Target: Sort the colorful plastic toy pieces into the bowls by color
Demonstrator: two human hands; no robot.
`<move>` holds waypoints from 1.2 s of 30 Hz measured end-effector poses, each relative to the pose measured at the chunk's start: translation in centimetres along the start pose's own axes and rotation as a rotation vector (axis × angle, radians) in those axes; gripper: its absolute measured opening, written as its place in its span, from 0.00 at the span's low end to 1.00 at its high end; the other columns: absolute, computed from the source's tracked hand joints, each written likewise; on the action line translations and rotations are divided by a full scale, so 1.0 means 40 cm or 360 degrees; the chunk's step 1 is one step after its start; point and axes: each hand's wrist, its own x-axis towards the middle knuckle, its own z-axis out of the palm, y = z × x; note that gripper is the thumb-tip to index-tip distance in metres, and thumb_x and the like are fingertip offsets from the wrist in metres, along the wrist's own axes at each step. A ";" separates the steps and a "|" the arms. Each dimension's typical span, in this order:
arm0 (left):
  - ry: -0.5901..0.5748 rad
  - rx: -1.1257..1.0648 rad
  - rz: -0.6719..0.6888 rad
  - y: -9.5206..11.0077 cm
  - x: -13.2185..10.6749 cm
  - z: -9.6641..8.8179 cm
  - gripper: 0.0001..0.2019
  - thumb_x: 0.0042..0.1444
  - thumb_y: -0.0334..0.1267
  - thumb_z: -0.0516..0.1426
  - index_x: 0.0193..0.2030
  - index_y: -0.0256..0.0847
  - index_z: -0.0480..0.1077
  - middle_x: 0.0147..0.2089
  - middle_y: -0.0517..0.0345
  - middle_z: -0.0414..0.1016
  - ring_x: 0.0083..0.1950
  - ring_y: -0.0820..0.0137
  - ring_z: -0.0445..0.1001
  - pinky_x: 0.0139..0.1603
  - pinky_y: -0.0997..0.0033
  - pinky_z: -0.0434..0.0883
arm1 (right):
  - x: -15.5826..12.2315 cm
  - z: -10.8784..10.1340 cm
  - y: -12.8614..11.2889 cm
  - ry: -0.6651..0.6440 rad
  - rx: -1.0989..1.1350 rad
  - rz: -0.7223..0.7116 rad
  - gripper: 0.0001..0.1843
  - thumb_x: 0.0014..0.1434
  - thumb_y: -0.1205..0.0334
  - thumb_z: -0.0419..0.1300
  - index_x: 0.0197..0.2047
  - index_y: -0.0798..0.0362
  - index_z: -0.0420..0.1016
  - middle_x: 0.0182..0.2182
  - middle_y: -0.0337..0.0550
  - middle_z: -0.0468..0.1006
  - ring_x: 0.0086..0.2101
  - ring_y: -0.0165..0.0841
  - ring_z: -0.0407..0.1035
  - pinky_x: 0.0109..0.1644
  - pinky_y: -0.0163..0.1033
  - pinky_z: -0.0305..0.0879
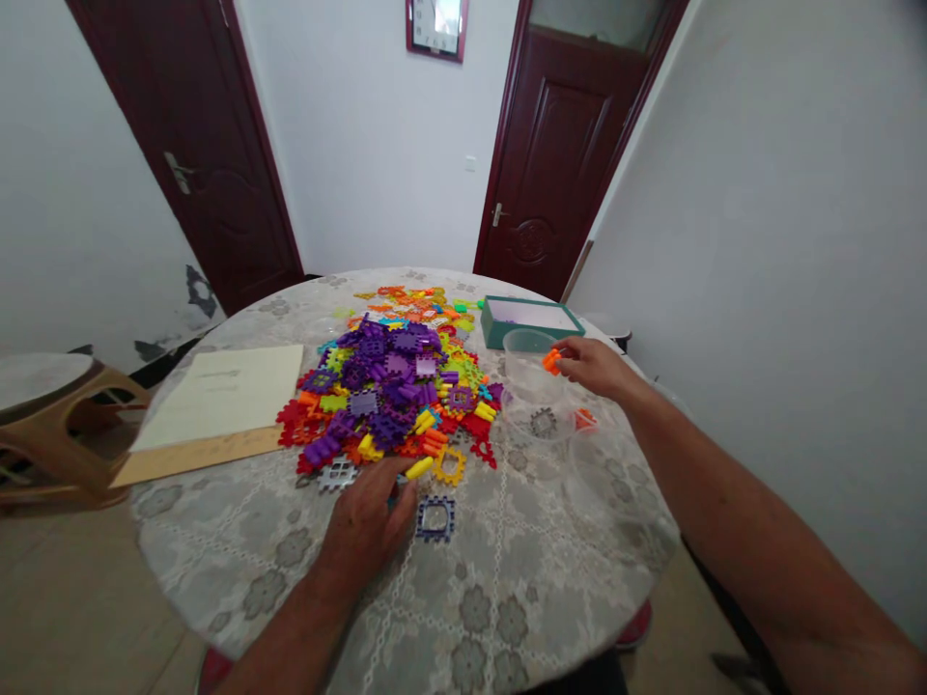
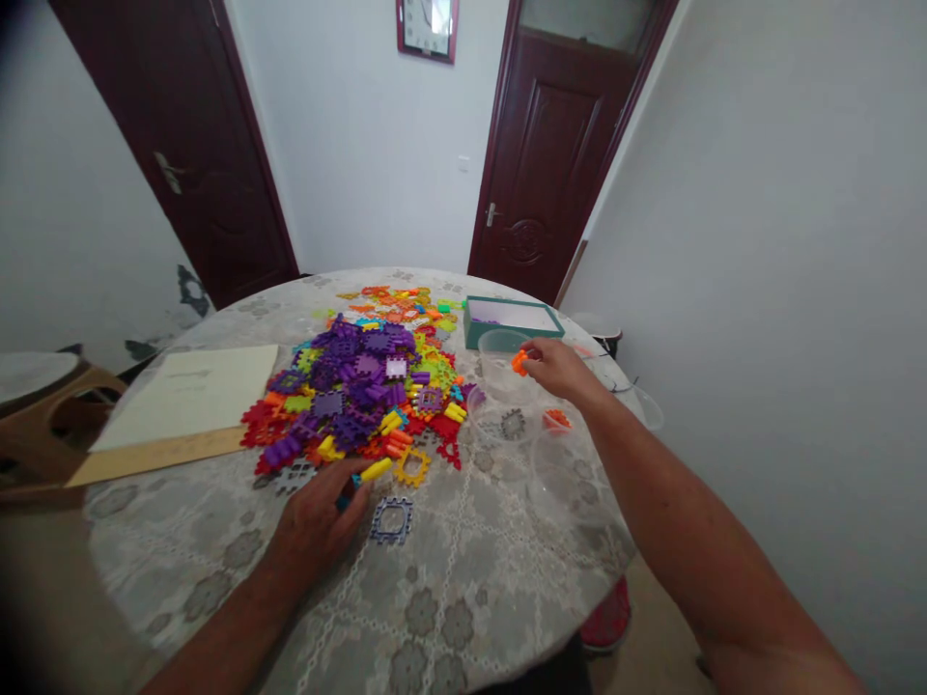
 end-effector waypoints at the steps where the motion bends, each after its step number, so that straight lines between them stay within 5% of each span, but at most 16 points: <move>1: -0.0003 0.0010 -0.0003 -0.001 0.001 0.000 0.10 0.70 0.38 0.55 0.53 0.39 0.75 0.42 0.52 0.83 0.39 0.65 0.82 0.43 0.67 0.78 | -0.016 -0.010 0.002 0.0011 -0.0016 -0.0028 0.23 0.59 0.70 0.61 0.58 0.57 0.80 0.41 0.49 0.86 0.34 0.34 0.78 0.41 0.36 0.72; 11: -0.0063 0.0070 0.0026 -0.015 -0.002 0.006 0.12 0.70 0.41 0.55 0.55 0.42 0.74 0.45 0.53 0.84 0.41 0.65 0.82 0.45 0.67 0.77 | -0.081 -0.055 0.049 0.0172 -0.0023 0.0031 0.24 0.61 0.71 0.60 0.60 0.55 0.79 0.45 0.49 0.86 0.36 0.33 0.78 0.42 0.36 0.73; 19: -0.0096 0.0106 0.0006 -0.017 0.004 0.000 0.13 0.70 0.44 0.54 0.53 0.41 0.75 0.42 0.54 0.84 0.35 0.67 0.81 0.41 0.69 0.77 | -0.112 -0.073 0.099 -0.0140 -0.0436 0.0169 0.21 0.62 0.69 0.63 0.58 0.56 0.82 0.46 0.51 0.86 0.42 0.39 0.80 0.47 0.38 0.72; 29: -0.0107 0.0075 -0.0022 -0.017 0.002 0.001 0.14 0.69 0.45 0.55 0.53 0.43 0.76 0.46 0.53 0.86 0.40 0.65 0.84 0.42 0.69 0.79 | -0.071 0.007 0.046 -0.0002 -0.0587 -0.0057 0.19 0.68 0.66 0.60 0.60 0.52 0.81 0.58 0.52 0.82 0.57 0.41 0.75 0.65 0.42 0.66; 36: -0.0091 0.0077 -0.0028 -0.014 0.004 -0.001 0.14 0.70 0.44 0.54 0.54 0.43 0.76 0.47 0.52 0.86 0.44 0.63 0.85 0.45 0.68 0.80 | -0.006 0.084 0.002 -0.0133 -0.0816 -0.0029 0.22 0.67 0.70 0.58 0.61 0.53 0.81 0.60 0.55 0.80 0.57 0.45 0.75 0.63 0.45 0.68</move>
